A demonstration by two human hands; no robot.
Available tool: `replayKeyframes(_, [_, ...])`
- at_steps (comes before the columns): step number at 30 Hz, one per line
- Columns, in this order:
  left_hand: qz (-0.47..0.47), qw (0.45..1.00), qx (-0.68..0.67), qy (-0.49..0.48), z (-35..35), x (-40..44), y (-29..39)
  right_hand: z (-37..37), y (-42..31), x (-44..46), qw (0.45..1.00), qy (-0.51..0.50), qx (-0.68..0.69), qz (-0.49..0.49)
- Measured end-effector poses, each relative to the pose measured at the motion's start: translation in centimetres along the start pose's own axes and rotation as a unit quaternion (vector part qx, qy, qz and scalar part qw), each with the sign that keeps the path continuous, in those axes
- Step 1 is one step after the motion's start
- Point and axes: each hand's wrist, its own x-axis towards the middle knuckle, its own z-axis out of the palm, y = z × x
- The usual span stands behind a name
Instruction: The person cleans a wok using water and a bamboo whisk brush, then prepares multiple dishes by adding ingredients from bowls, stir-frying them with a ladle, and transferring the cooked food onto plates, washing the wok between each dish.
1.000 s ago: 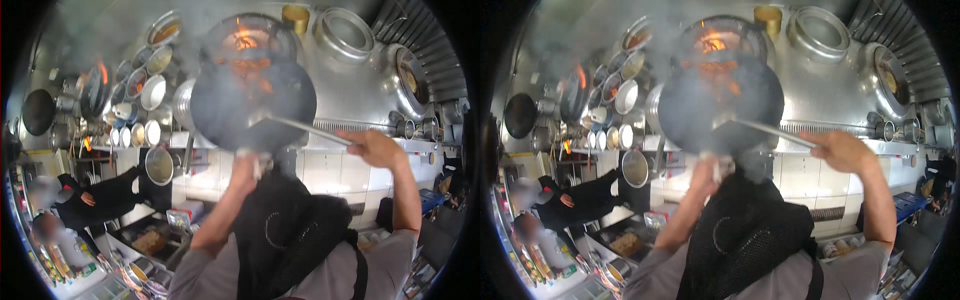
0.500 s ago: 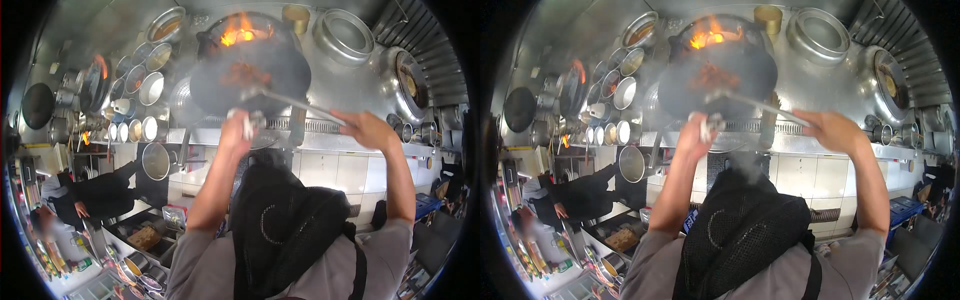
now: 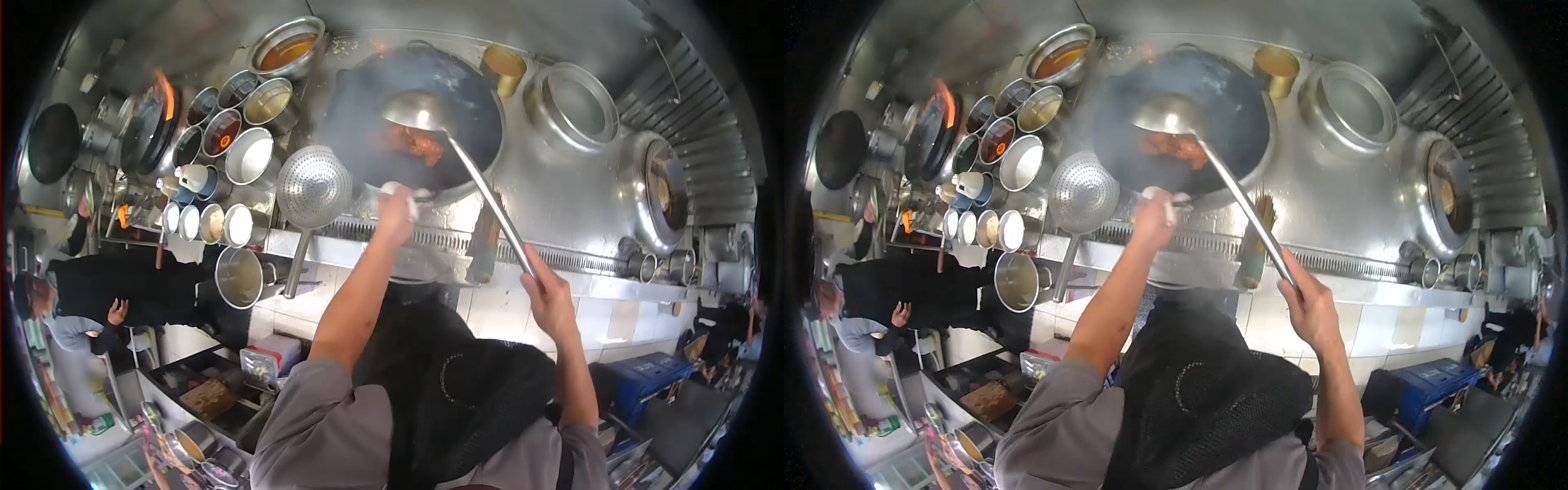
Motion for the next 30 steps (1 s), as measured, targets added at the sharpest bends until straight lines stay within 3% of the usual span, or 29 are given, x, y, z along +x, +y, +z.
replayKeyframes(2, [0.019, 1.000, 0.005, -0.018, -0.4, 2.7, -1.1, 0.9, 1.0, -0.2, 0.999, 0.027, -0.026, -0.009])
replayKeyframes(4, [0.020, 0.999, 0.037, -0.002, -2.0, 5.1, -4.0, 1.4, 2.0, 0.4, 0.983, -0.007, -0.082, 0.167])
replayKeyframes(5, [0.025, 0.997, 0.077, 0.015, -2.4, 6.4, -4.9, 2.3, 0.8, 1.9, 0.984, -0.005, -0.093, 0.155])
replayKeyframes(7, [-0.004, 0.999, 0.036, 0.013, -3.1, 7.8, -6.5, 4.6, -2.4, 6.3, 0.985, 0.012, -0.071, 0.157])
replayKeyframes(9, [-0.123, 0.990, -0.058, -0.032, -2.0, 6.0, -2.7, 8.2, -4.0, 13.0, 0.994, 0.061, -0.092, 0.000])
replayKeyframes(10, [-0.131, 0.988, -0.066, -0.053, -2.6, 6.6, -3.0, 9.8, -5.5, 16.9, 0.988, 0.086, -0.100, -0.080])
replayKeyframes(11, [-0.142, 0.984, -0.071, -0.074, -3.2, 7.1, -3.9, 10.8, -10.2, 20.6, 0.996, 0.040, -0.078, 0.035])
replayKeyframes(13, [-0.123, 0.987, -0.070, -0.077, -3.5, 7.5, -4.3, 14.6, -12.4, 29.2, 0.989, 0.062, -0.115, -0.075])
replayKeyframes(15, [-0.074, 0.993, -0.059, -0.077, -4.1, 9.0, -7.1, 17.2, -16.7, 36.2, 0.978, 0.012, -0.202, -0.052])
replayKeyframes(17, [-0.079, 0.996, 0.044, -0.007, -3.6, 9.8, -7.3, 20.2, -20.5, 41.8, 0.959, -0.024, -0.280, -0.044])
replayKeyframes(20, [-0.094, 0.993, 0.059, -0.046, -3.5, 9.2, -5.4, 22.2, -23.6, 48.0, 0.943, -0.087, -0.320, -0.014])
replayKeyframes(22, [-0.074, 0.994, 0.052, -0.058, -3.7, 9.8, -5.8, 22.9, -23.8, 48.5, 0.936, -0.139, -0.323, 0.005])
replayKeyframes(24, [-0.026, 0.997, 0.024, -0.069, -3.5, 7.7, -3.6, 22.2, -21.9, 46.5, 0.928, -0.088, -0.356, -0.065])
replayKeyframes(26, [-0.092, 0.991, -0.004, -0.093, -3.9, 8.9, -3.3, 19.8, -18.2, 41.9, 0.962, -0.046, -0.264, -0.045])
replayKeyframes(27, [-0.154, 0.981, -0.028, -0.113, -3.9, 9.2, -3.7, 18.0, -13.1, 39.8, 0.980, -0.021, -0.138, -0.139])
replayKeyframes(29, [-0.039, 0.997, 0.023, -0.060, -4.5, 10.2, -7.4, 12.0, -9.1, 31.0, 0.993, -0.043, -0.069, -0.089])
replayKeyframes(30, [-0.065, 0.997, -0.004, -0.033, -4.4, 7.4, -6.3, 9.0, -7.1, 26.6, 0.996, -0.051, -0.034, -0.062])
